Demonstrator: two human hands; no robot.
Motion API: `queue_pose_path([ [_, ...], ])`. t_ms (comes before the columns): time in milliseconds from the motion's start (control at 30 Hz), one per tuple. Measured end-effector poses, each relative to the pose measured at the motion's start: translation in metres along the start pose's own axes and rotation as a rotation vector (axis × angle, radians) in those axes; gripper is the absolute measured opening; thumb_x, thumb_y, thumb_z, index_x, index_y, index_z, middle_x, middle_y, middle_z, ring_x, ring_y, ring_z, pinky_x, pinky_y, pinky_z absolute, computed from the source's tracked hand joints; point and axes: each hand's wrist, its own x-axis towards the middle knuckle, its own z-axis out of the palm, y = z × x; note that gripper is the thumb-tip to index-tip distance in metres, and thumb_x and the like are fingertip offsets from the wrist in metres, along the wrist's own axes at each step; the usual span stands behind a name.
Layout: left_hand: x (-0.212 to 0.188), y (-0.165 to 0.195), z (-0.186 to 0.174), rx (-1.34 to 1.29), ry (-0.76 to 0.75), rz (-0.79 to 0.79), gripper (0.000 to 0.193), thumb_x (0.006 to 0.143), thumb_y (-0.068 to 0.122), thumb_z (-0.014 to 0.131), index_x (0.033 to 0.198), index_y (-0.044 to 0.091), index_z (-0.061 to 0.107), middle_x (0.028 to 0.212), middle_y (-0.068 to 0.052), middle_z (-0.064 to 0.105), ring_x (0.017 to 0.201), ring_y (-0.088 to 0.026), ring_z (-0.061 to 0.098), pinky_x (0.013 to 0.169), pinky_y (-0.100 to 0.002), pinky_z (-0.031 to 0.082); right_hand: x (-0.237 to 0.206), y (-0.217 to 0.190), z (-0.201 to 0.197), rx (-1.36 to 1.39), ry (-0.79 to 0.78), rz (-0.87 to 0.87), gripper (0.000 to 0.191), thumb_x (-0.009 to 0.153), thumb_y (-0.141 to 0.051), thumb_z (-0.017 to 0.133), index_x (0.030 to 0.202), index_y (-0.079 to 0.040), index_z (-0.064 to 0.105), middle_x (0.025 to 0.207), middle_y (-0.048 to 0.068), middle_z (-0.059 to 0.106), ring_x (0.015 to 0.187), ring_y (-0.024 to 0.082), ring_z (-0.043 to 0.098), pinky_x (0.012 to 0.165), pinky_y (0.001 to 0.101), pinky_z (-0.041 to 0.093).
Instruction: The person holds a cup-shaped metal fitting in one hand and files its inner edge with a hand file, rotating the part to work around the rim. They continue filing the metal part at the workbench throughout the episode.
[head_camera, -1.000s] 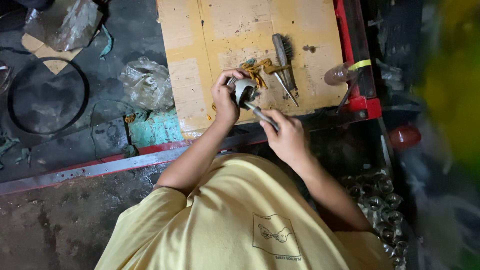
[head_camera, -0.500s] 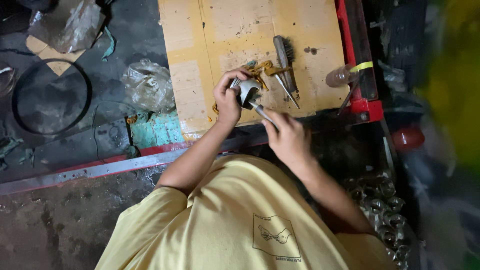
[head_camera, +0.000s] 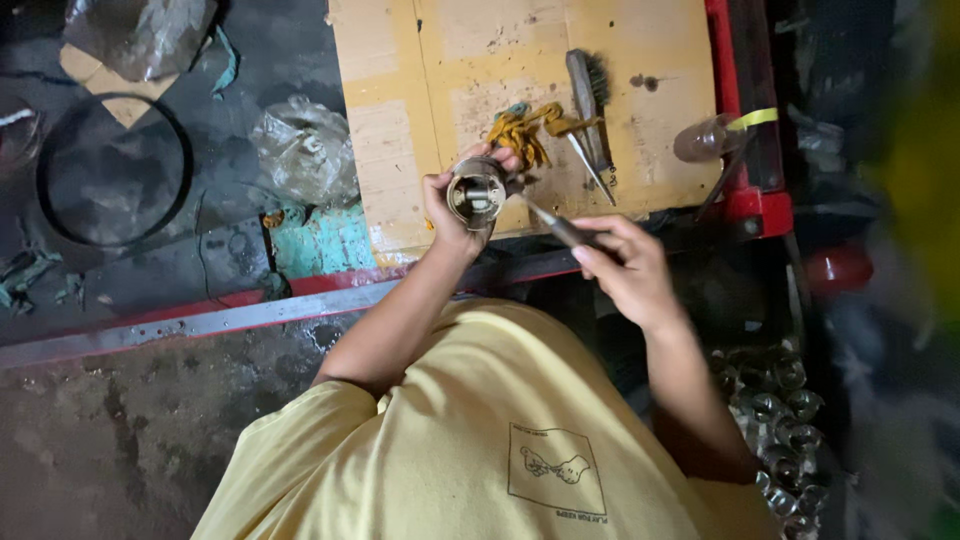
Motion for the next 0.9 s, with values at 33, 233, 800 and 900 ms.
queue_pose_path([
  [33,-0.003,0.0,-0.001,-0.058,-0.008,-0.004,0.056,0.086,0.045,0.046,0.117,0.002,0.064,0.117,-0.023,0.067,0.113,-0.038,0.063,0.101,-0.054,0.049,-0.004,0.0,-0.002,0.052,-0.009,-0.062,0.04,0.093,-0.005,0.073,0.132,-0.006,0.063,0.086,0.001,0.068,0.064,0.003,0.052,0.053,0.0183,0.037],
  [233,-0.009,-0.008,-0.01,-0.147,-0.083,-0.042,0.048,0.1,0.048,0.05,0.112,0.004,0.064,0.116,-0.02,0.069,0.114,-0.034,0.066,0.1,-0.054,0.052,-0.014,0.013,-0.003,0.155,0.041,-0.078,0.053,0.088,0.0,0.074,0.137,-0.004,0.053,0.084,0.002,0.066,0.053,0.001,0.045,0.044,0.0177,0.033],
  [800,-0.027,-0.012,-0.013,-0.124,-0.182,-0.112,0.057,0.097,0.033,0.057,0.146,0.004,0.055,0.139,-0.02,0.061,0.128,-0.029,0.06,0.111,-0.047,0.053,-0.03,0.065,-0.012,0.225,0.042,-0.221,0.04,0.103,-0.002,0.061,0.14,-0.004,0.046,0.105,0.01,0.066,0.084,0.011,0.058,0.07,0.0232,0.047],
  [900,-0.028,-0.016,-0.009,-0.124,-0.076,-0.113,0.051,0.101,0.042,0.055,0.131,0.002,0.061,0.144,-0.021,0.059,0.129,-0.031,0.06,0.106,-0.055,0.054,-0.032,0.065,-0.013,0.202,0.057,-0.194,0.04,0.102,-0.001,0.063,0.139,-0.003,0.048,0.1,0.008,0.065,0.079,0.009,0.056,0.068,0.0221,0.045],
])
